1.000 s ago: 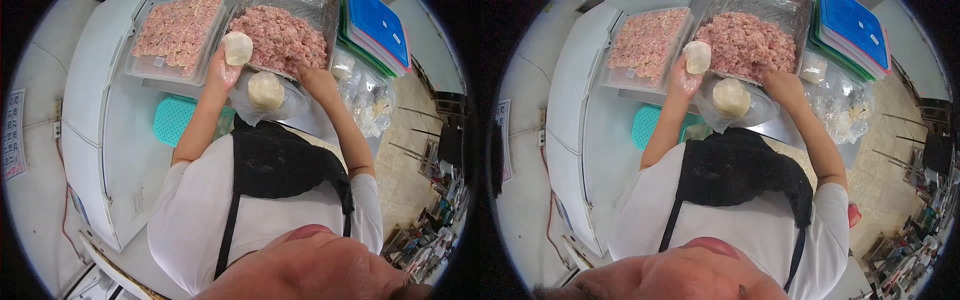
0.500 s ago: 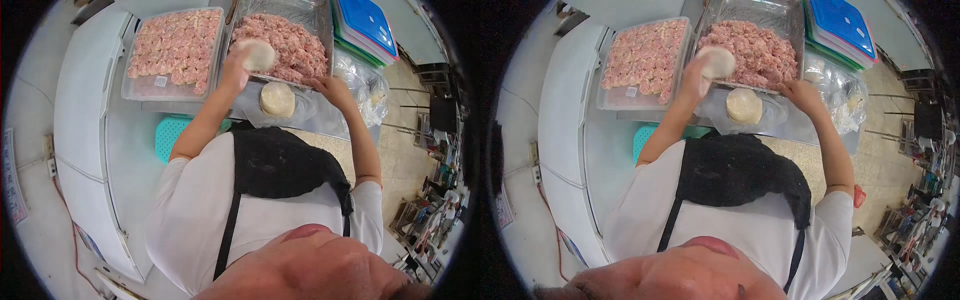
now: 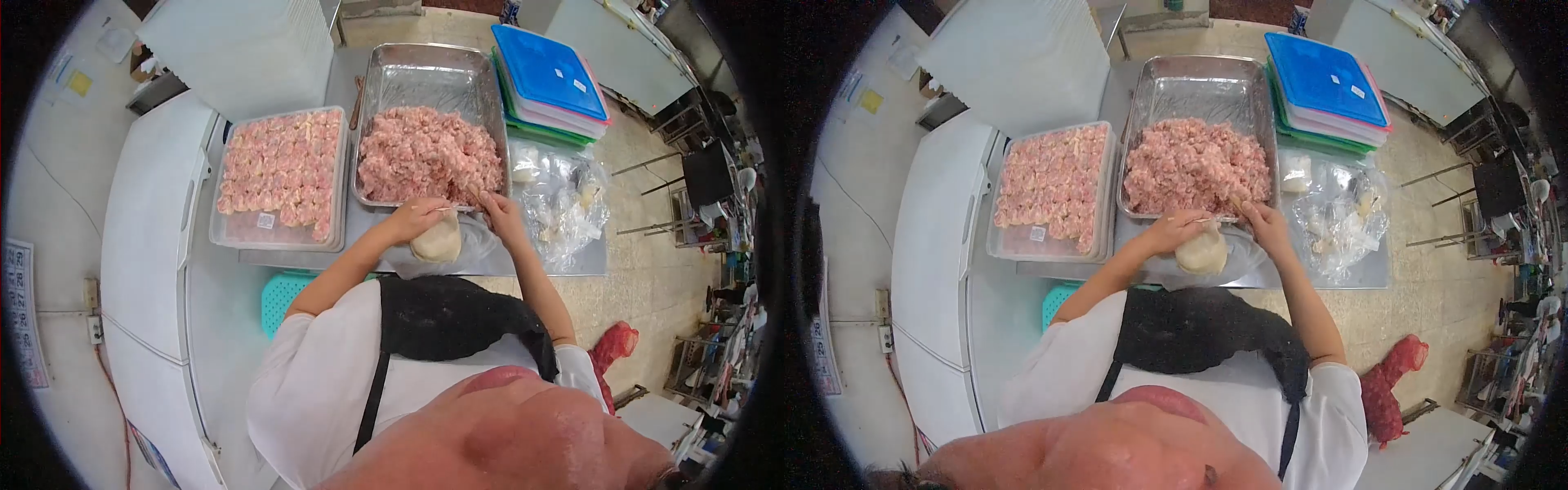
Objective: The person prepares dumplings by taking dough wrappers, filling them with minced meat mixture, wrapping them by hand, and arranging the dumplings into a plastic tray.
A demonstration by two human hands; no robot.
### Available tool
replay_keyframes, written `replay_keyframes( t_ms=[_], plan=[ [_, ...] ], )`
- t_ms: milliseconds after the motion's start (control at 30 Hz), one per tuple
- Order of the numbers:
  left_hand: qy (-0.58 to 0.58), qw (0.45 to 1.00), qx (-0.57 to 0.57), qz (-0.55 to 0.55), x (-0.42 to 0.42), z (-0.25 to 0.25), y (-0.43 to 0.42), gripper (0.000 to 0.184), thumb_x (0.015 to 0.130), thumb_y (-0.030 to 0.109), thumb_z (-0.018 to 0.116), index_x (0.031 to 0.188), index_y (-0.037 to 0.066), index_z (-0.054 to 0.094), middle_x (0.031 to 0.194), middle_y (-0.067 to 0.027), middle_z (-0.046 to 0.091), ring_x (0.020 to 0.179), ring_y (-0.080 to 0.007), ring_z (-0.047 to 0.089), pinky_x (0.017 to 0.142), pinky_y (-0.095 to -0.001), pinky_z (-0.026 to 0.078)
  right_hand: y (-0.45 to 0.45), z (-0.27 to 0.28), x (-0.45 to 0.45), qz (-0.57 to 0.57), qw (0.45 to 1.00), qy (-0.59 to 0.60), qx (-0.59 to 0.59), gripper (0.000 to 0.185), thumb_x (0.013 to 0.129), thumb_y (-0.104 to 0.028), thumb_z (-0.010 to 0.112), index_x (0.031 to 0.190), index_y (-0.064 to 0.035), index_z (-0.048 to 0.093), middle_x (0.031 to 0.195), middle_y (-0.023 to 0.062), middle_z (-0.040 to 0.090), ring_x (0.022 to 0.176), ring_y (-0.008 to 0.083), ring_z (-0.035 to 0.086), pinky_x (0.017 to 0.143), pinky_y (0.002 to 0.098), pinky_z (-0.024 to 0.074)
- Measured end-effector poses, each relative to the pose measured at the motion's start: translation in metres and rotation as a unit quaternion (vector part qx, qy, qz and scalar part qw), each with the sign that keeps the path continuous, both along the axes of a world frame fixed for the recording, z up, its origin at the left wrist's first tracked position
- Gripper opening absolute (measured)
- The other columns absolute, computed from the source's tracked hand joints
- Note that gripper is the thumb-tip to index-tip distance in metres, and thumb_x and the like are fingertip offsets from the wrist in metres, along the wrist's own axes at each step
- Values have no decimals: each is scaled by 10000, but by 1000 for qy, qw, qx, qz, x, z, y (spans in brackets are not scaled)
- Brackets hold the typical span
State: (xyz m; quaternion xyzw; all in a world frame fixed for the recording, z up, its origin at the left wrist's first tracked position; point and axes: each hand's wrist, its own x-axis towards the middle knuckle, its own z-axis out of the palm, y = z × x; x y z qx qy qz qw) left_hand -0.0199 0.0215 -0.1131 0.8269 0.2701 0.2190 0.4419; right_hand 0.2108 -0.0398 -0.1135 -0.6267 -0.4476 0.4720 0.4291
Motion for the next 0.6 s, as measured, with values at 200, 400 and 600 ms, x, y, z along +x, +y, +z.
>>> replay_keyframes(
  t_ms=[200,400,600],
  plan=[
    [-177,970,-110,122,6,-45,22,296,928,209,518,1149,20,578,1126,-116,611,1008,-265,608,877,-358,491,7,2,18,29,998,48,-22,356,947,-375,511,775,-73,592,510,-43,404,399,42,330,366,221,240],
    [-460,717,-472,227,40,36,25,362,932,155,501,1258,3,460,1234,-172,531,1149,-281,526,986,-427,435,18,56,31,21,994,34,102,370,935,-345,536,1081,-27,655,834,2,598,731,82,512,649,222,400],
    [-637,553,-528,102,65,63,35,505,932,386,445,1265,6,429,1294,-183,479,1204,-342,462,1040,-538,333,34,45,21,101,942,-189,259,291,912,-233,562,1142,-72,635,1045,157,625,995,258,592,857,328,449]
  ],
)
